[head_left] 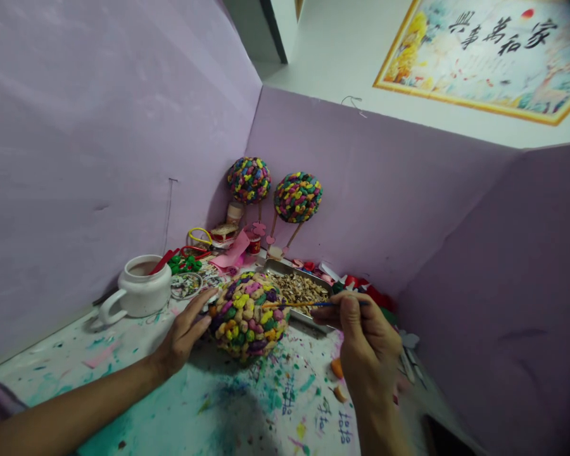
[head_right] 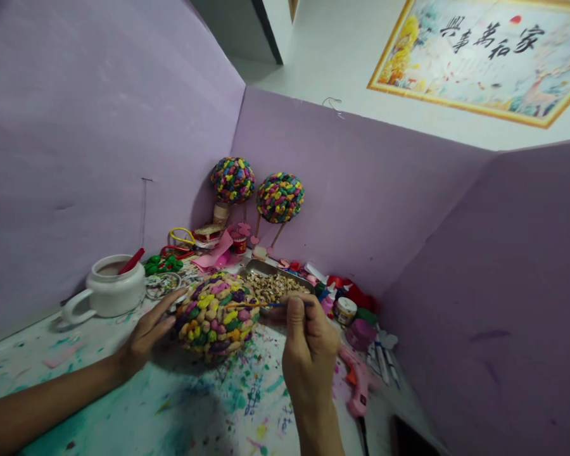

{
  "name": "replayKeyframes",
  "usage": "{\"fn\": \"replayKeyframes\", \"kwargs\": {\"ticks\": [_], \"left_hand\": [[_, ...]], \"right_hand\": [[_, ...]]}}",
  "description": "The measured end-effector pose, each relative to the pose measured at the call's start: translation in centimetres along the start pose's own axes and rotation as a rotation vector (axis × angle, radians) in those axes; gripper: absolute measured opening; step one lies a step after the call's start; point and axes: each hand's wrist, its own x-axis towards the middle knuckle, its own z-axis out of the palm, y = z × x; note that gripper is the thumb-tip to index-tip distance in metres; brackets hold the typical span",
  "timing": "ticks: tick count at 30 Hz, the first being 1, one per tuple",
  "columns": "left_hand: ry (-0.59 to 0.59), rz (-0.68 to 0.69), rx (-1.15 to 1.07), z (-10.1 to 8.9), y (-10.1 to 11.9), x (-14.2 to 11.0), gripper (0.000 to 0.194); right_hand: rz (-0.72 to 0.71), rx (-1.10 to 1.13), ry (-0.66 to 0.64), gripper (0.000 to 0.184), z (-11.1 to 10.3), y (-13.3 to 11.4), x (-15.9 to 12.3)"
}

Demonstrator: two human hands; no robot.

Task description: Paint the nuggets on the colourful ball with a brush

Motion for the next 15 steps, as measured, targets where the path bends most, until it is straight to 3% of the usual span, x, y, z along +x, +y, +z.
{"fn": "replayKeyframes", "kwargs": {"ticks": [9,15], "left_hand": [[0.042,-0.008,0.0,0.14,0.75,-0.05,0.058],[-0.001,-0.014,0.032,-0.18,0.16,0.05,0.061]], "right_hand": [[-0.015,-0.028,-0.032,0.027,0.32,0.05,-0.23],[-0.018,-0.033,-0.066,0.027,0.41,-0.01,-0.2]]}}
